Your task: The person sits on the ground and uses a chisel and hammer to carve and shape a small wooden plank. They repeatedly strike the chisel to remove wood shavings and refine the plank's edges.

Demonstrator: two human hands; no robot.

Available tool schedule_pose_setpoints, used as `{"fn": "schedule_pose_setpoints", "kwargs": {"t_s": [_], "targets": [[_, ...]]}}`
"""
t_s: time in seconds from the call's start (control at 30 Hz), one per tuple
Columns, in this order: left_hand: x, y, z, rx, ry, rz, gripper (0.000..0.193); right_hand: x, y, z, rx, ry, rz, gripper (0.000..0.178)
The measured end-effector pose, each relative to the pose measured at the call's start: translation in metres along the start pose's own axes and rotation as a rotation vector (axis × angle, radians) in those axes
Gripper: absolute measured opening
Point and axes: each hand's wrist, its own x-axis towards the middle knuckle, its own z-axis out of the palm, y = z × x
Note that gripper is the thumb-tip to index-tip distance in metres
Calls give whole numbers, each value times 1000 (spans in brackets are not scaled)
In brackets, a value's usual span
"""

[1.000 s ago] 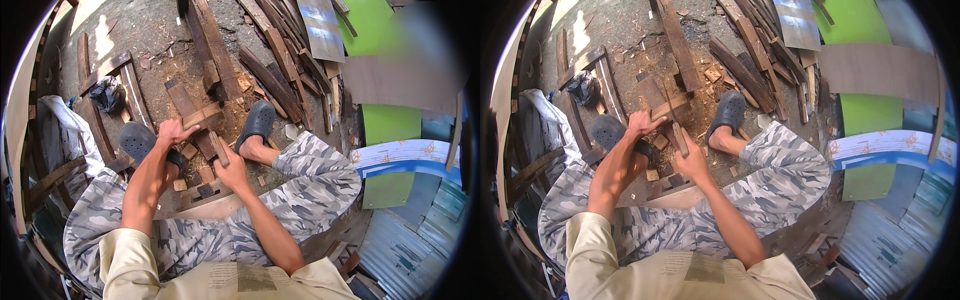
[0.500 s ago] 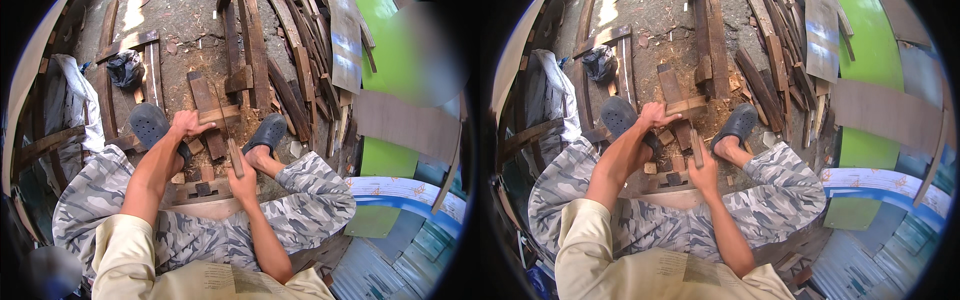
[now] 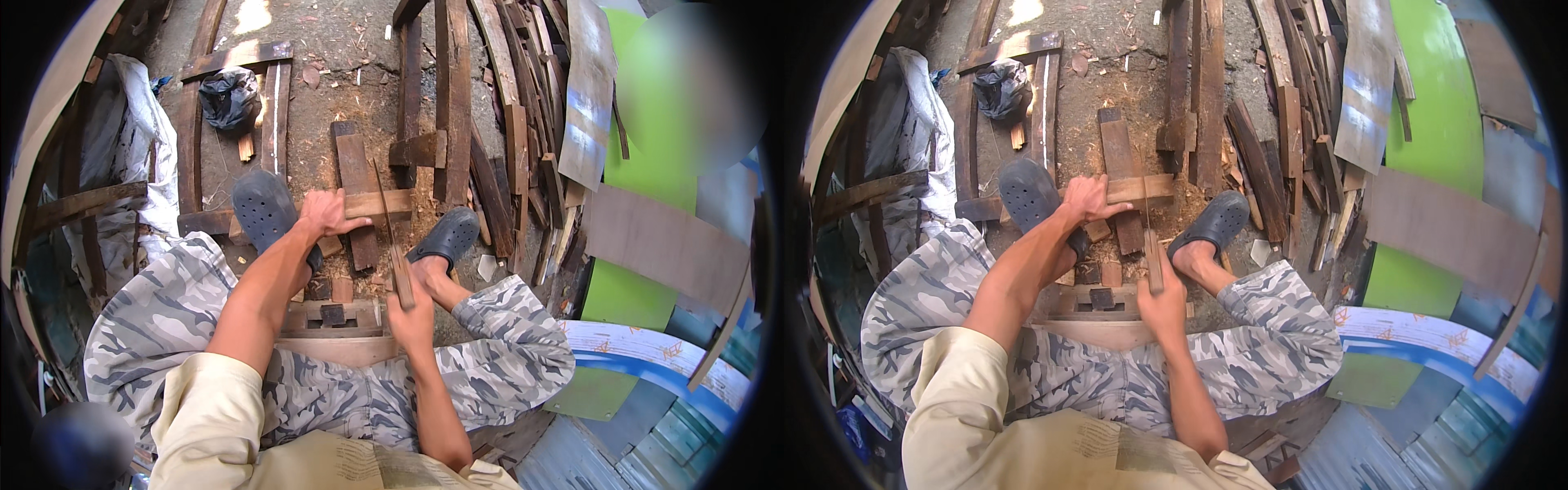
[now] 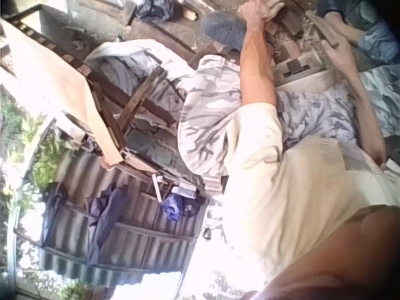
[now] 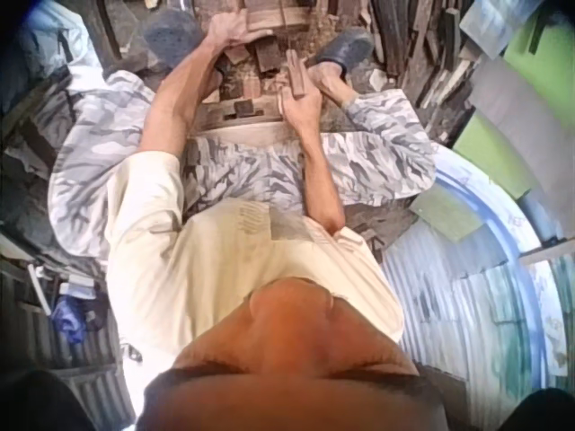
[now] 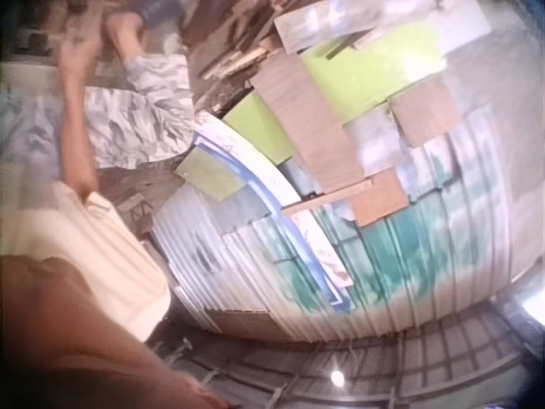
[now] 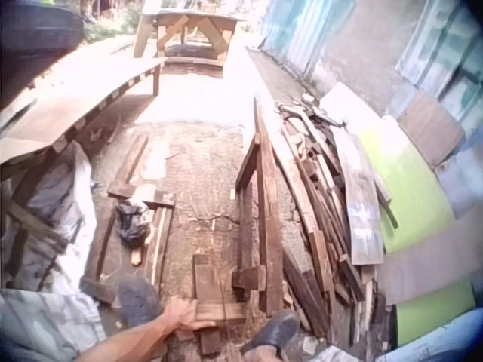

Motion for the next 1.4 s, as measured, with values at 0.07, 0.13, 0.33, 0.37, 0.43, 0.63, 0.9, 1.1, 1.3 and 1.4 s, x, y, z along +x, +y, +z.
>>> {"fn": "schedule_pose_setpoints", "kwargs": {"t_s": [0.07, 0.13, 0.33, 0.37, 0.43, 0.63, 0.9, 1.1, 1.3, 1.4], "targets": [[2, -1, 5, 1, 41, 13, 111, -72, -42, -36, -11, -20, 94, 64], [-3, -2, 19, -12, 122, 19, 111, -91, -58, -48, 31, -25, 195, 64], [3, 4, 10, 34, 157, 51, 102, 34, 5, 5, 116, 9, 101, 63], [0, 4, 12, 43, 163, 44, 102, 30, 6, 6, 97, 8, 106, 64], [-2, 6, 15, 64, 174, 35, 101, 18, 4, 5, 59, 9, 121, 65], [-10, 0, 63, 136, 435, 151, 93, -108, -39, -50, 86, -38, 239, 69], [0, 3, 32, 96, 287, 143, 90, -10, -4, -13, 15, -32, 195, 66], [0, -5, 28, 87, 264, 172, 93, -124, -40, -62, 99, -75, 264, 73], [13, -2, 3, 122, 72, 107, 104, 13, 16, 2, 97, 38, 111, 66], [13, -5, -5, 123, 24, 97, 103, 15, 2, 13, 65, 70, 122, 67]]}}
